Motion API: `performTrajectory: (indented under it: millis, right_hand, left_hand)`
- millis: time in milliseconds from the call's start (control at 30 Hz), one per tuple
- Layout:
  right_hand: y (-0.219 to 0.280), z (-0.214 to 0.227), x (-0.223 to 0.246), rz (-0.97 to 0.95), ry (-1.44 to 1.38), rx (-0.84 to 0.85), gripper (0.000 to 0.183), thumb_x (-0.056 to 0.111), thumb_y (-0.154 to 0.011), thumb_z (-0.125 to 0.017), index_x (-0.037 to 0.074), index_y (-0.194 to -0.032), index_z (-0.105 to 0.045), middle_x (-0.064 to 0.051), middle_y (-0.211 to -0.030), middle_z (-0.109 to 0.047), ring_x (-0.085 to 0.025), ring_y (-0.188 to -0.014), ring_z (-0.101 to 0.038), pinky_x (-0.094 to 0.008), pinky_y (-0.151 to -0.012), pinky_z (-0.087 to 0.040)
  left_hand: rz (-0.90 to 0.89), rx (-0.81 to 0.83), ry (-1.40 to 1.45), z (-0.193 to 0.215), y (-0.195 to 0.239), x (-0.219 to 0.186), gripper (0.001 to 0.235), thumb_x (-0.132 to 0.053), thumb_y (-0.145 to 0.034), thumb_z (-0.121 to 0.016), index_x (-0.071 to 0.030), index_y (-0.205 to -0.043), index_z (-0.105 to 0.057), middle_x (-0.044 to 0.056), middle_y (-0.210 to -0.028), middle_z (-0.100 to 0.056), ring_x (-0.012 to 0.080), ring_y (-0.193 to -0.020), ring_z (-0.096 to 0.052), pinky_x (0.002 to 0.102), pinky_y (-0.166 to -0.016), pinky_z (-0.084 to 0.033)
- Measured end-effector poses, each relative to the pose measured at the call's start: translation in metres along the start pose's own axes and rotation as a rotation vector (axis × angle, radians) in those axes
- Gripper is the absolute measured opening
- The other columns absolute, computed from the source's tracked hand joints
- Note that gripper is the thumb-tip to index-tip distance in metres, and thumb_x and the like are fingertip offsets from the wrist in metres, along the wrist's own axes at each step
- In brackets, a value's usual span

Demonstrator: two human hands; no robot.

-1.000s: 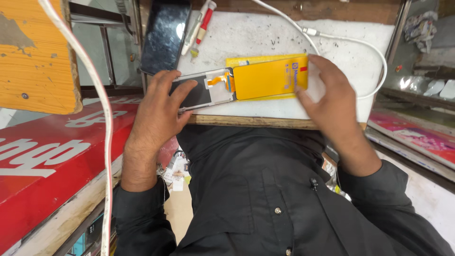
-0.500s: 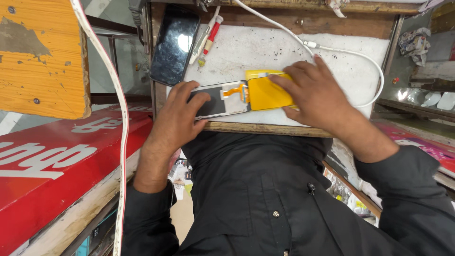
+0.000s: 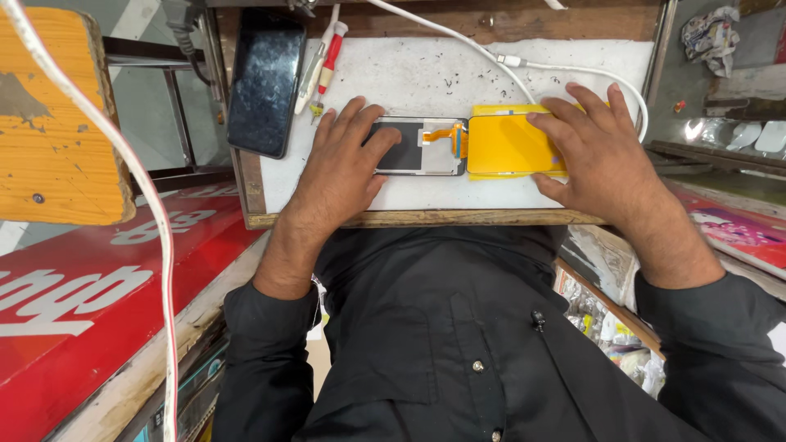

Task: The person handles a smartphone and a screen replacement part, repeatedly wiping the screen and edges with a cloth. The person also wipes the work surface and the replacement part. The phone remains disassembled on the table at the end.

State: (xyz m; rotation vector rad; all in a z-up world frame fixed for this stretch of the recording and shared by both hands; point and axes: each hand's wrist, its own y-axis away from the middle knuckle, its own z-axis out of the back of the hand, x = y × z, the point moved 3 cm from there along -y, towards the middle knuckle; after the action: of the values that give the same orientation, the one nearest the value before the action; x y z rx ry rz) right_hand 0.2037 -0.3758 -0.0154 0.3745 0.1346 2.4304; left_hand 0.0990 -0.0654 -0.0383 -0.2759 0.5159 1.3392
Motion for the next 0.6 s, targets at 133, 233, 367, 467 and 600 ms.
performTrajectory:
  millis: [133,233,367,467,600]
  right_hand:
    - [0.002,-0.001,0.008,0.001,0.054,-0.012,0.082,0.037,-0.075,-0.083,0.02,-0.15,-0.055,-0.018,-0.16,-0.046,-0.047,-0.153,-0.03,-0.073,-0.121,-0.022]
    - [-0.001,-0.005,0.025,0.035,-0.005,-0.08,0.072,0.039,-0.08,-0.082,0.02,-0.146,-0.06,-0.018,-0.159,-0.044,-0.051,-0.153,-0.026,-0.077,-0.119,-0.02]
    - [-0.001,-0.026,0.064,0.092,-0.124,-0.189,0.058,0.035,-0.088,-0.08,0.019,-0.142,-0.065,-0.013,-0.156,-0.048,-0.049,-0.153,-0.027,-0.077,-0.118,-0.02]
    - [-0.006,-0.043,0.094,0.154,-0.212,-0.214,0.05,0.029,-0.089,-0.078,0.018,-0.136,-0.067,-0.01,-0.152,-0.053,-0.045,-0.15,-0.033,-0.075,-0.119,-0.02]
    - [-0.013,-0.063,0.124,0.296,-0.288,-0.25,0.04,0.021,-0.092,-0.076,0.018,-0.132,-0.069,-0.006,-0.147,-0.059,-0.035,-0.151,-0.04,-0.068,-0.122,-0.022]
  left_hand:
    - [-0.004,-0.058,-0.016,0.005,0.001,-0.001,0.063,-0.024,-0.073,-0.088,-0.01,-0.129,-0.065,0.022,-0.142,-0.051,0.0428,-0.138,-0.04,0.064,-0.111,-0.03]
    - [0.101,-0.289,0.032,0.021,0.007,0.013,0.05,-0.021,-0.086,-0.087,-0.006,-0.129,-0.065,0.018,-0.133,-0.061,0.0366,-0.126,-0.054,0.054,-0.105,-0.044]
    - [0.282,-0.62,-0.037,0.04,0.008,0.037,0.03,-0.01,-0.101,-0.081,-0.005,-0.127,-0.066,0.01,-0.112,-0.071,0.0245,-0.102,-0.069,0.041,-0.085,-0.056]
    - [0.368,-0.766,0.185,0.045,-0.006,0.052,0.023,-0.008,-0.106,-0.075,-0.005,-0.126,-0.066,0.007,-0.104,-0.074,0.0161,-0.088,-0.075,0.031,-0.073,-0.059]
    - [0.314,-0.961,0.266,0.051,-0.022,0.059,0.02,-0.008,-0.106,-0.074,-0.002,-0.122,-0.064,0.007,-0.099,-0.073,0.0157,-0.083,-0.074,0.029,-0.067,-0.058]
